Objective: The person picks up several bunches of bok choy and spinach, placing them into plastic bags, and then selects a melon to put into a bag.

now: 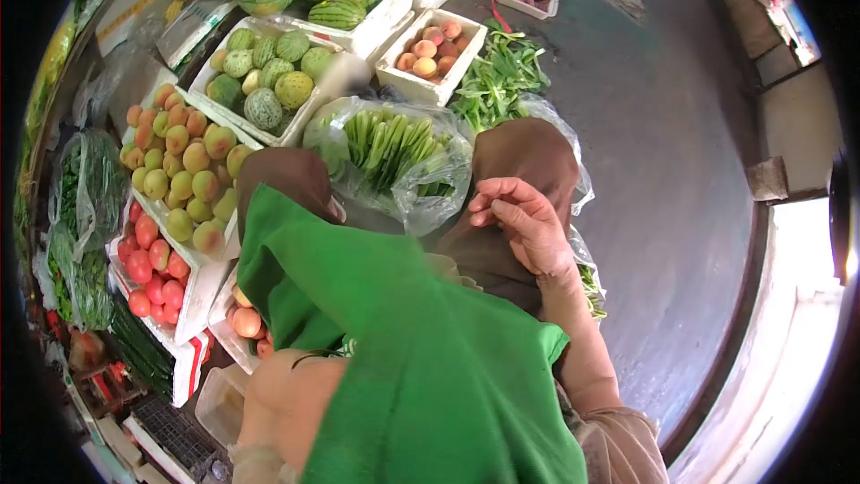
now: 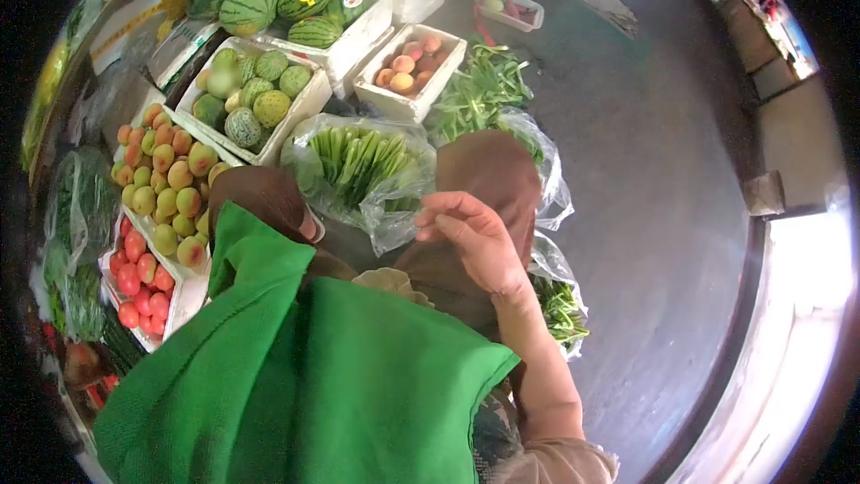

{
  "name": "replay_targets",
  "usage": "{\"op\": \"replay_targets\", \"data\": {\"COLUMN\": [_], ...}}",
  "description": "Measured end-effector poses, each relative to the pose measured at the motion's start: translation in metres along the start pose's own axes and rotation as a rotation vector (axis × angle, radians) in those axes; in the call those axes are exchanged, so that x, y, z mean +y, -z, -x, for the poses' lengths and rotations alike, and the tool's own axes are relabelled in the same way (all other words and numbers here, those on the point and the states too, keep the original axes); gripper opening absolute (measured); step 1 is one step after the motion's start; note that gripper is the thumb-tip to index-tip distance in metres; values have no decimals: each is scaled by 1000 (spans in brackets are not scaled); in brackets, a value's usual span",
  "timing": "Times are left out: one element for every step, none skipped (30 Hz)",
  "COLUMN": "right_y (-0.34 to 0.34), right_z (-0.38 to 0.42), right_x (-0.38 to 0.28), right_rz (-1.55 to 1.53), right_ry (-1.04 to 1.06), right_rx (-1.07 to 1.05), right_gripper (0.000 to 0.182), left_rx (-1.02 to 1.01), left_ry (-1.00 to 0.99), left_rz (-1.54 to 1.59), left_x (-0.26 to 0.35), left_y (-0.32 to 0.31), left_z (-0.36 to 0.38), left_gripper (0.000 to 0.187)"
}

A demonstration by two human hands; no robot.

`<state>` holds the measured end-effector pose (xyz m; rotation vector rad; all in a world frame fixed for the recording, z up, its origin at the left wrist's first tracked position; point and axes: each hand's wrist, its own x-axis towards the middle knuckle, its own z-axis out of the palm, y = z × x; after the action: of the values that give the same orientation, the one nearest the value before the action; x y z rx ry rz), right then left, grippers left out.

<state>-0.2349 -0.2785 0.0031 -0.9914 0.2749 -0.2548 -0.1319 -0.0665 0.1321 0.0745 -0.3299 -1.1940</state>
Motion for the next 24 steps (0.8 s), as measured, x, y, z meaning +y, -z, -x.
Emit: {"op": "replay_targets", "data": {"right_y": [0, 1, 2, -1, -4, -6, -6, -6, -7, -8, -8, -6, -5, -4, -7, -8, -7, -8, -8, -8, -8, -6, -5, -2], "right_z": [0, 0, 0, 2, 3, 3, 4, 6, 7, 7, 6, 6, 6, 6, 6, 6, 6, 6, 5, 5, 4, 5, 4, 5], "right_x": [1, 0, 0, 0, -1, -3, -4, -4, -4, -5, -7, -7, -6, -5, -7, -7, -8, -7, -7, -7, -7, -5, -3, -2], "right_rz": [-9, -19, -14, -21, -48, -73, -117, -122, -127, -133, -114, -120, -116, -112, -118, -121, -120, -119, -124, -127, -130, -133, -92, -50], "right_ry": [0, 3, -4, -4, -50, -93, -57, -53, -40, -26, -50, -46, -51, -55, -70, -68, -56, -45, -43, -32, -19, -15, 13, 44], "right_rx": [-13, -28, -40, -47, 4, 57, 21, 17, 22, 24, 25, 18, 22, 27, 39, 35, 22, 10, 11, 1, -6, 2, 6, 14], "right_gripper": [25, 25, 26, 26, 26, 26, 26, 26, 26, 26, 25, 25, 24, 24, 22, 22, 22, 22, 22, 21, 21, 21, 22, 23], "left_rx": [-5, -12, -15, -11, -12, -17, -21, -22, -21, -10, 1, 2, 61, 120, 143, 144, 158, 174, 176, 212, 248, 247, 353, 454], "left_ry": [3, 6, 6, -1, -13, -24, -28, -30, -28, -39, -50, -51, -51, -50, -48, -48, -51, -52, -49, -58, -65, -55, -52, -47], "left_rz": [8, 13, 13, 6, -8, -20, -28, -34, -42, -25, -8, -18, -60, -101, -95, -101, -122, -143, -146, -212, -276, -276, -395, -515], "left_x": [0, 1, 3, 7, 11, 14, 10, 11, 11, 10, 9, 10, 10, 10, 10, 10, 10, 11, 12, 14, 16, 18, 25, 31], "left_y": [1, 3, 5, 5, 6, 7, 8, 8, 12, 20, 25, 27, 28, 29, 31, 33, 35, 38, 40, 42, 44, 47, 49, 54], "left_z": [-1, -2, -3, -1, -1, -3, -17, -16, -18, -23, -26, -28, -30, -32, -33, -33, -33, -34, -35, -37, -38, -37, -35, -33], "left_gripper": [44, 44, 44, 45, 45, 45, 45, 45, 45, 48, 51, 51, 50, 49, 50, 50, 49, 49, 49, 46, 44, 44, 41, 38]}}
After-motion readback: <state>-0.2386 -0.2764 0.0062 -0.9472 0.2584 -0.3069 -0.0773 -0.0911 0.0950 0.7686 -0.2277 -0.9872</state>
